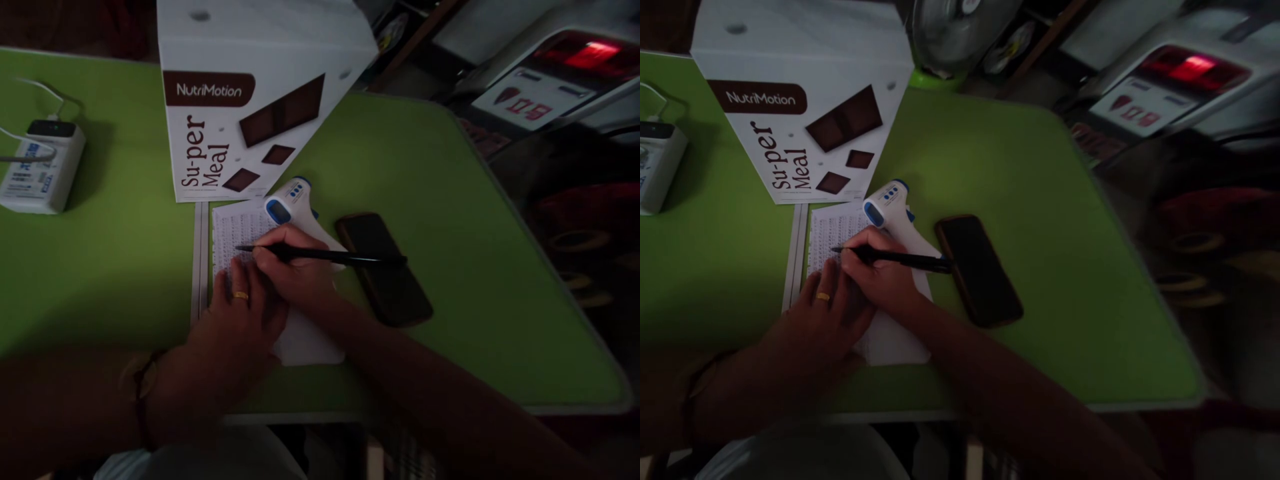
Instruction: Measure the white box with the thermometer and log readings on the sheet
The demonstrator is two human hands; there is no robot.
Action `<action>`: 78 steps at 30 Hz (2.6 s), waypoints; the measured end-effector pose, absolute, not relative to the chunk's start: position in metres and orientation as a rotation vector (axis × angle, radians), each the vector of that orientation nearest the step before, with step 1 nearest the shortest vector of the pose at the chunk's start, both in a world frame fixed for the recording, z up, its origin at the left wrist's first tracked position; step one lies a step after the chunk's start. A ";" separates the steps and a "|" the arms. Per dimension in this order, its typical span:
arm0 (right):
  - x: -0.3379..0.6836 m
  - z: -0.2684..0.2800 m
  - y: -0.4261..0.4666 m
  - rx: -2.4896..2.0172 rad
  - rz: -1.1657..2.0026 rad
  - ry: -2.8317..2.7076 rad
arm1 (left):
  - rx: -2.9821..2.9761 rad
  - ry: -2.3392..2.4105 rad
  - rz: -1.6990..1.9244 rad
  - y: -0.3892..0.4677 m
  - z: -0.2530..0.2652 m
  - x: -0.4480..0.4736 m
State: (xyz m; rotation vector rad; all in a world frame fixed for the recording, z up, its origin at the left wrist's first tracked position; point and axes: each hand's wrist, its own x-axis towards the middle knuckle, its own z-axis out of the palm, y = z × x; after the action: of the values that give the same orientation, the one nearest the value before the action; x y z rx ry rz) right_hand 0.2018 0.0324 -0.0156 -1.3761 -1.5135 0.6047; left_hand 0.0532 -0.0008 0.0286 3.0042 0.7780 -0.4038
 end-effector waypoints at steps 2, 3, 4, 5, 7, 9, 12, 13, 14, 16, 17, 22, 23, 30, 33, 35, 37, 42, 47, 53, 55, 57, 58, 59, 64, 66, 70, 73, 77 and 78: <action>0.202 -0.016 0.033 -1.367 0.590 -1.514 | 2.995 0.772 -0.443 -0.001 0.029 0.054; 0.202 -0.016 0.033 -1.364 0.595 -1.525 | 2.989 0.774 -0.458 0.000 0.029 0.054; 0.202 -0.016 0.033 -1.358 0.603 -1.538 | 2.985 0.779 -0.462 0.000 0.029 0.054; 0.203 -0.017 0.033 -1.352 0.611 -1.548 | 2.983 0.781 -0.455 0.000 0.029 0.054; 0.203 -0.017 0.033 -1.338 0.610 -1.555 | 2.981 0.782 -0.424 0.000 0.029 0.054; 0.202 -0.018 0.033 -1.324 0.579 -1.540 | 2.976 0.781 -0.407 0.000 0.029 0.054; 0.202 -0.018 0.033 -1.313 0.565 -1.535 | 2.973 0.779 -0.409 0.000 0.029 0.053; 0.203 -0.018 0.033 -1.319 0.571 -1.534 | 2.976 0.779 -0.405 0.000 0.029 0.053; 0.203 -0.018 0.033 -1.328 0.579 -1.531 | 2.979 0.779 -0.400 -0.001 0.029 0.053; 0.203 -0.018 0.033 -1.340 0.588 -1.523 | 2.986 0.792 -0.389 -0.001 0.028 0.053; 0.203 -0.018 0.033 -1.337 0.590 -1.525 | 2.991 0.795 -0.382 -0.001 0.028 0.053; 0.202 -0.018 0.033 -1.326 0.571 -1.540 | 2.994 0.789 -0.397 -0.001 0.028 0.053; 0.202 -0.017 0.033 -1.338 0.569 -1.540 | 2.993 0.797 -0.398 -0.001 0.028 0.053; 0.203 -0.015 0.031 -1.351 0.601 -1.576 | 2.998 0.784 -0.398 -0.002 0.028 0.053; 0.203 -0.015 0.031 -1.350 0.591 -1.548 | 2.998 0.785 -0.404 0.000 0.028 0.053; 0.203 -0.016 0.031 -1.359 0.561 -1.509 | 2.994 0.786 -0.405 0.000 0.028 0.053; 0.202 -0.017 0.031 -1.373 0.542 -1.485 | 2.992 0.787 -0.399 0.000 0.027 0.053; 0.201 -0.017 0.031 -1.391 0.537 -1.481 | 2.992 0.792 -0.337 -0.002 0.026 0.052; 0.202 -0.016 0.031 -1.355 0.553 -1.531 | 3.004 0.791 -0.370 -0.001 0.026 0.052; 0.203 -0.014 0.031 -1.355 0.557 -1.517 | 3.008 0.778 -0.392 0.001 0.028 0.053; 0.202 -0.015 0.031 -1.343 0.547 -1.490 | 3.000 0.772 -0.405 0.000 0.028 0.053; 0.202 -0.016 0.032 -1.326 0.527 -1.494 | 2.991 0.774 -0.418 -0.001 0.029 0.053; 0.201 -0.017 0.032 -1.323 0.518 -1.511 | 2.991 0.781 -0.415 -0.001 0.029 0.053; 0.201 -0.017 0.032 -1.326 0.511 -1.532 | 2.996 0.785 -0.403 -0.001 0.028 0.053; 0.202 -0.018 0.032 -1.298 0.515 -1.506 | 3.011 0.784 -0.399 0.000 0.028 0.054; 0.203 -0.017 0.032 -1.284 0.530 -1.482 | 2.991 0.773 -0.451 0.001 0.030 0.054; 0.202 -0.012 0.031 -1.324 0.571 -1.496 | 2.981 0.766 -0.476 0.002 0.031 0.055; 0.201 -0.010 0.030 -1.342 0.610 -1.492 | 2.985 0.770 -0.484 0.001 0.031 0.054; 0.201 -0.010 0.029 -1.381 0.638 -1.464 | 2.998 0.758 -0.491 0.001 0.031 0.054; 0.201 -0.011 0.029 -1.388 0.634 -1.466 | 3.002 0.755 -0.490 0.002 0.031 0.055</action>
State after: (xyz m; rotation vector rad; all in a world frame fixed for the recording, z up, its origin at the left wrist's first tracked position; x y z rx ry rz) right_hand 0.2009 0.0289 -0.0106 -1.3878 -1.4662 0.6339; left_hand 0.0546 0.0021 0.0308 3.0022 0.7545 -0.4904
